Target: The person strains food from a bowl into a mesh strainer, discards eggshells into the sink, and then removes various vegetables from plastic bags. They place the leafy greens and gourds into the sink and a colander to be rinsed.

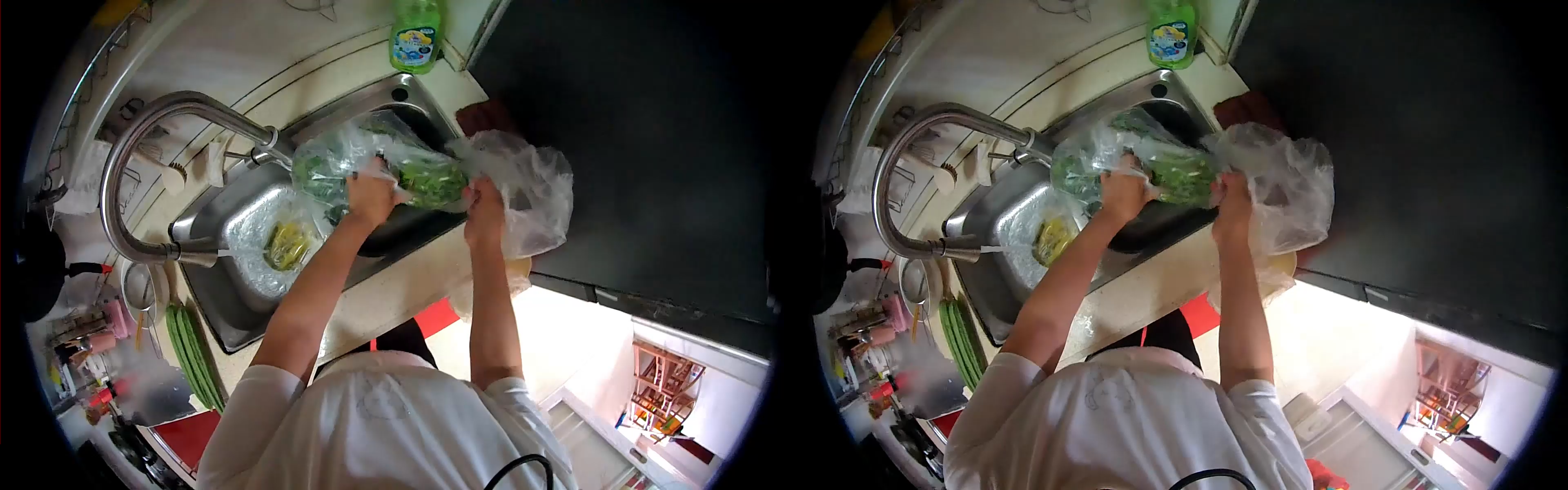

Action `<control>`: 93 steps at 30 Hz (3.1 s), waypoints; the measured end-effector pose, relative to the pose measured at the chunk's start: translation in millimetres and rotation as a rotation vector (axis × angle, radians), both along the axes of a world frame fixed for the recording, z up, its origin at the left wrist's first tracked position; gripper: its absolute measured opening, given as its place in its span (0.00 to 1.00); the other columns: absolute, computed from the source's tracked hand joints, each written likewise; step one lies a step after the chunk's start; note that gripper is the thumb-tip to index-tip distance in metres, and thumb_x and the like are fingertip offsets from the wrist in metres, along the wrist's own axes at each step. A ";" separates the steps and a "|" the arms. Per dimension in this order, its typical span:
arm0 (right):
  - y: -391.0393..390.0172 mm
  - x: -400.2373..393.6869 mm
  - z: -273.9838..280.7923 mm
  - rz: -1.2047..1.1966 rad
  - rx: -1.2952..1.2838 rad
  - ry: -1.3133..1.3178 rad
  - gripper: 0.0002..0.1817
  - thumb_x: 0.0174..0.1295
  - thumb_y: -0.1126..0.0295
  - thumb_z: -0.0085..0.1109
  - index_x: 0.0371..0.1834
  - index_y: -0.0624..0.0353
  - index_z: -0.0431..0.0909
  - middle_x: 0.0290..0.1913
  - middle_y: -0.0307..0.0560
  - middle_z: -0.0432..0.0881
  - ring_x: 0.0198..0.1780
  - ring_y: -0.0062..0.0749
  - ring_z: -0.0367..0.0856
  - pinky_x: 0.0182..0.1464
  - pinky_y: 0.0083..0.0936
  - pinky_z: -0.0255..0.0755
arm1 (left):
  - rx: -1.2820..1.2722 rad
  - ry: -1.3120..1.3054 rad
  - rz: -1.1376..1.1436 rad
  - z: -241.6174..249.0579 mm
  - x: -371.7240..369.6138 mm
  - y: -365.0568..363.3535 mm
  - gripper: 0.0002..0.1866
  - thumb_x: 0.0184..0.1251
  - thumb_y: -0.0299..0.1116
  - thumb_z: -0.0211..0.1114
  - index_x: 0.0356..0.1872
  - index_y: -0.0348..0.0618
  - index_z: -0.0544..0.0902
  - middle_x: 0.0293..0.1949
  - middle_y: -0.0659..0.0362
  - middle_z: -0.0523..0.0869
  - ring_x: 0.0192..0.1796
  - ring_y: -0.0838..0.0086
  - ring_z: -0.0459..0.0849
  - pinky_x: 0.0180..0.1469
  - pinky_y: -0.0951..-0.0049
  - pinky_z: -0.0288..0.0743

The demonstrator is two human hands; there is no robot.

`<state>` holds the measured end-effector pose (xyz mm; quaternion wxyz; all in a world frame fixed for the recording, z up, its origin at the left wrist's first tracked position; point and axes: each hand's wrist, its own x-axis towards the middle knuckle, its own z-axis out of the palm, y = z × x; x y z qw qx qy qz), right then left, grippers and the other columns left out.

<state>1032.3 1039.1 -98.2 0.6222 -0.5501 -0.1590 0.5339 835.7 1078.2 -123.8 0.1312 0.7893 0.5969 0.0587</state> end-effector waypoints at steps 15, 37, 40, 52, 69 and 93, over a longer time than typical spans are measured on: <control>-27.3 -137.6 10.4 0.613 0.145 -1.326 0.30 0.44 0.52 0.69 0.41 0.58 0.63 0.29 0.50 0.80 0.30 0.47 0.79 0.32 0.40 0.71 | -0.099 -0.004 -0.158 -19.8 -33.3 -46.9 0.21 0.56 0.41 0.54 0.49 0.45 0.76 0.49 0.53 0.77 0.56 0.58 0.71 0.60 0.56 0.58; 1.9 -122.3 7.2 0.485 -0.167 -0.266 0.09 0.56 0.72 0.55 0.29 0.56 0.63 0.21 0.36 0.66 0.24 0.20 0.68 0.27 0.20 0.62 | 0.297 -1.294 0.985 -4.4 -190.8 26.1 0.44 0.54 0.31 0.63 0.68 0.33 0.47 0.62 0.41 0.64 0.60 0.58 0.70 0.59 0.69 0.66; 4.9 -111.1 15.8 0.497 -0.039 -0.110 0.12 0.57 0.70 0.57 0.28 0.53 0.60 0.22 0.34 0.65 0.23 0.19 0.64 0.25 0.21 0.59 | 0.290 -1.214 0.798 -9.6 -214.9 48.7 0.42 0.52 0.27 0.62 0.68 0.36 0.49 0.61 0.46 0.67 0.58 0.60 0.72 0.59 0.69 0.66; -84.4 -125.4 199.0 0.344 0.456 -0.262 0.09 0.59 0.72 0.53 0.32 0.54 0.61 0.24 0.33 0.65 0.24 0.15 0.59 0.26 0.18 0.55 | 0.512 -1.069 0.275 94.9 -146.8 -84.3 0.52 0.43 0.38 0.72 0.68 0.35 0.48 0.68 0.44 0.53 0.71 0.52 0.50 0.70 0.56 0.42; -292.1 -109.0 217.3 0.230 0.175 -0.805 0.12 0.59 0.73 0.59 0.36 0.59 0.63 0.24 0.33 0.65 0.25 0.13 0.67 0.25 0.13 0.62 | 0.700 -0.691 -0.589 146.7 -57.8 -258.1 0.11 0.44 0.33 0.64 0.32 0.49 0.76 0.32 0.62 0.72 0.37 0.66 0.73 0.42 0.63 0.70; -401.0 135.9 278.7 0.539 0.849 -1.588 0.15 0.48 0.62 0.67 0.25 0.59 0.71 0.21 0.41 0.72 0.21 0.33 0.72 0.21 0.26 0.65 | -0.349 -1.405 -0.887 166.9 227.4 -395.4 0.17 0.54 0.34 0.62 0.47 0.47 0.77 0.38 0.53 0.81 0.43 0.63 0.81 0.41 0.69 0.75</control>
